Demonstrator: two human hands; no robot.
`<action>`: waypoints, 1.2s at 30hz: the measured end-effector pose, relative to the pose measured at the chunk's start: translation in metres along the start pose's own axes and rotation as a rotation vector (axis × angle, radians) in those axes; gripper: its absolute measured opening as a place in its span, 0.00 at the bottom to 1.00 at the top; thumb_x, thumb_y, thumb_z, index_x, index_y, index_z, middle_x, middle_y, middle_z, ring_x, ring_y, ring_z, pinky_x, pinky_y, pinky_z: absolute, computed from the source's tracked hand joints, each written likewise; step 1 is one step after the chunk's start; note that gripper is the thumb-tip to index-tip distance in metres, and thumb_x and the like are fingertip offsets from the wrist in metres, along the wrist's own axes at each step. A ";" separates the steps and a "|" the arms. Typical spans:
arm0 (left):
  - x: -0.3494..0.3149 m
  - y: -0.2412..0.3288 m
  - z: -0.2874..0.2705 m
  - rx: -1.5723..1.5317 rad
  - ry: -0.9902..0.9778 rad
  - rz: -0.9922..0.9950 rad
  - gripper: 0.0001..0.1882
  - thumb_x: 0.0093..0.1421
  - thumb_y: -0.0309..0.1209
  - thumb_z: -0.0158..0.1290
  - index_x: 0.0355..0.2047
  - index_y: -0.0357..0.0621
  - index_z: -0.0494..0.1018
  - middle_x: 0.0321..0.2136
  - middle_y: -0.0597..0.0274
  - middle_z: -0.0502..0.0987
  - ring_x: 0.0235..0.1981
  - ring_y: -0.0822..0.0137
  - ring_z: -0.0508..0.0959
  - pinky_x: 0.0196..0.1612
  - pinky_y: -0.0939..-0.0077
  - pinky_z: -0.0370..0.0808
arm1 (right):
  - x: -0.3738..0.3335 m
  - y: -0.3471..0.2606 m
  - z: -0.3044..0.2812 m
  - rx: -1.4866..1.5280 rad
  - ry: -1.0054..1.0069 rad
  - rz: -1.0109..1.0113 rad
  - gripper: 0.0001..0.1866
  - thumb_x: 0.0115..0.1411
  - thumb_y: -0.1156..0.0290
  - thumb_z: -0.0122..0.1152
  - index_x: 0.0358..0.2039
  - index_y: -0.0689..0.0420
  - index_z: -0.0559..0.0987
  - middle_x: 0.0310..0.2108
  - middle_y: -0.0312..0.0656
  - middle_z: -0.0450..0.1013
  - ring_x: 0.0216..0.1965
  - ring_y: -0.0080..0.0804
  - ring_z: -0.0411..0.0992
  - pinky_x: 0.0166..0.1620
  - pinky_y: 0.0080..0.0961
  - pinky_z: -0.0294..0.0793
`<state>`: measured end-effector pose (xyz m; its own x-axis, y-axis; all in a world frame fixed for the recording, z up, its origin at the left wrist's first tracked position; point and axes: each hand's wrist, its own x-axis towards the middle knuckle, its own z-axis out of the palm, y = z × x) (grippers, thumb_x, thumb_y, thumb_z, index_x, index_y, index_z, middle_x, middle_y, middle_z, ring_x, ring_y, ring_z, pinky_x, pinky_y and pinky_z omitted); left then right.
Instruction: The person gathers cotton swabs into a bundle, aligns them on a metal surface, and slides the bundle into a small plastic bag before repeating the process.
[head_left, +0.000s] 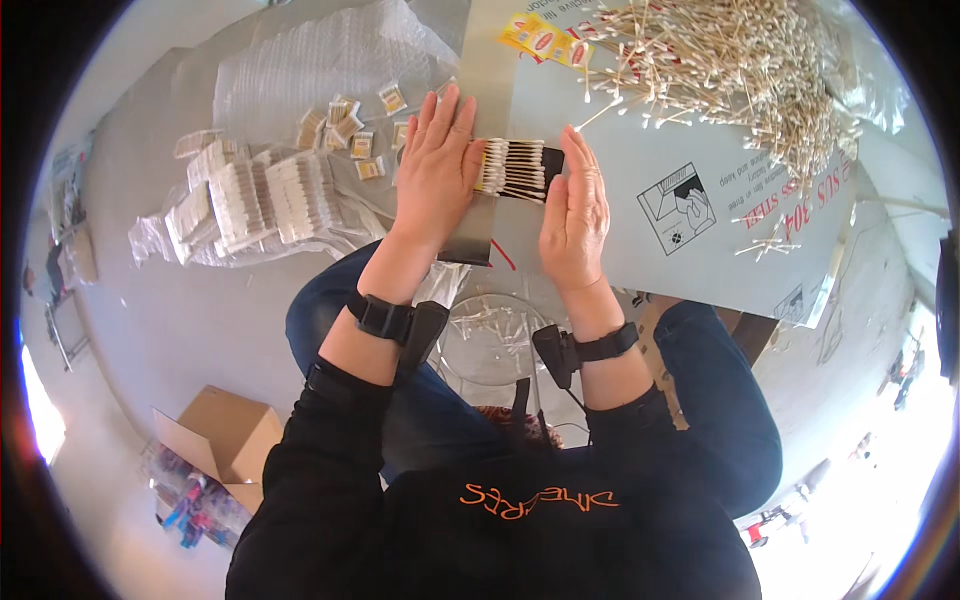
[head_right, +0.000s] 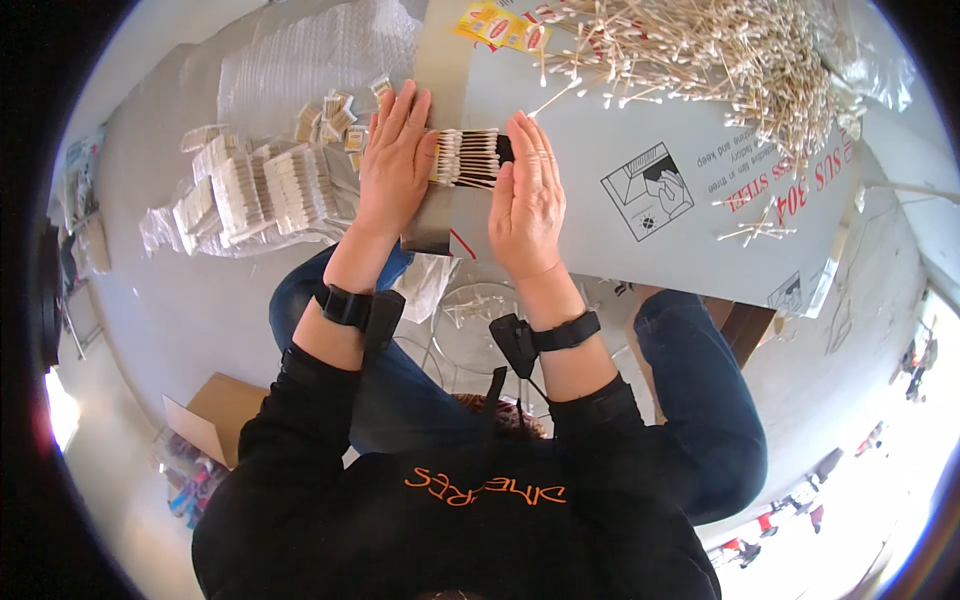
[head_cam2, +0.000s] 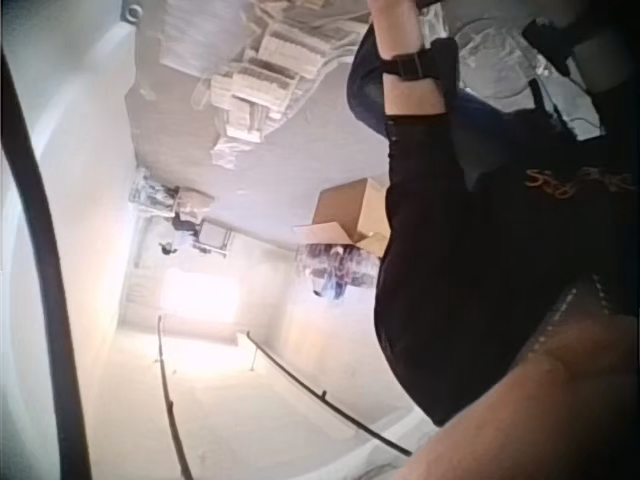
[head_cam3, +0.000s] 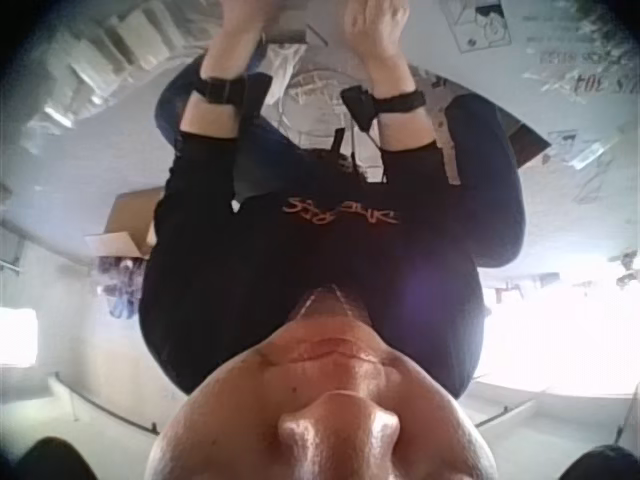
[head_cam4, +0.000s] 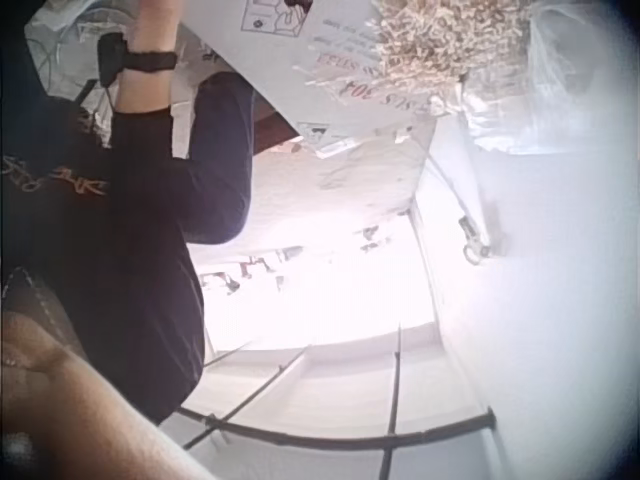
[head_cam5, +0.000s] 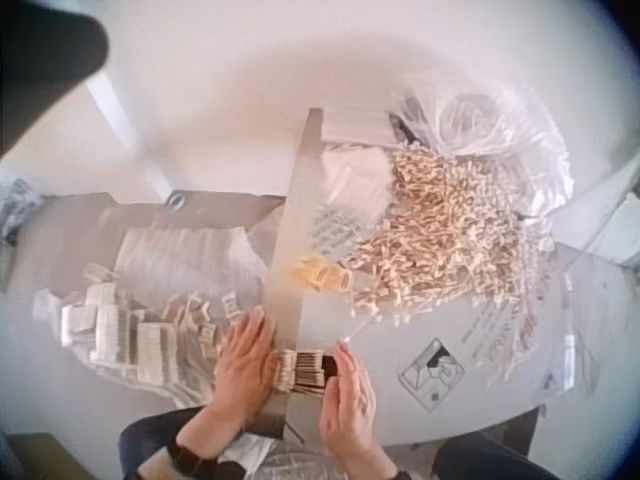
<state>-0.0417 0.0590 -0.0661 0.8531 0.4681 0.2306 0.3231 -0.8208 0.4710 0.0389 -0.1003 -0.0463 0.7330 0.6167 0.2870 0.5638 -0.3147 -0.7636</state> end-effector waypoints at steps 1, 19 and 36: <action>0.000 0.000 0.001 -0.003 0.013 -0.015 0.24 0.65 0.38 0.47 0.60 0.45 0.65 0.63 0.55 0.61 0.65 0.51 0.59 0.65 0.54 0.55 | -0.001 0.000 0.004 0.096 0.033 0.044 0.22 0.62 0.79 0.47 0.57 0.65 0.67 0.57 0.54 0.66 0.62 0.52 0.61 0.62 0.41 0.60; 0.001 0.015 -0.018 -1.194 0.227 -0.459 0.20 0.71 0.35 0.41 0.55 0.34 0.70 0.54 0.56 0.72 0.55 0.70 0.70 0.59 0.78 0.63 | 0.023 -0.032 0.049 0.016 -0.157 -0.150 0.19 0.65 0.77 0.44 0.56 0.67 0.65 0.57 0.56 0.63 0.60 0.55 0.60 0.63 0.43 0.58; -0.002 0.013 -0.010 -1.442 0.324 -0.483 0.24 0.72 0.42 0.38 0.52 0.33 0.71 0.50 0.60 0.74 0.52 0.73 0.70 0.58 0.78 0.63 | 0.004 -0.032 0.045 0.438 0.035 0.246 0.20 0.72 0.65 0.36 0.57 0.66 0.65 0.56 0.49 0.66 0.58 0.38 0.63 0.62 0.32 0.60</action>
<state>-0.0427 0.0505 -0.0518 0.6049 0.7899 -0.1010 -0.2842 0.3326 0.8992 0.0070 -0.0548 -0.0470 0.8407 0.5353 0.0820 0.1661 -0.1106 -0.9799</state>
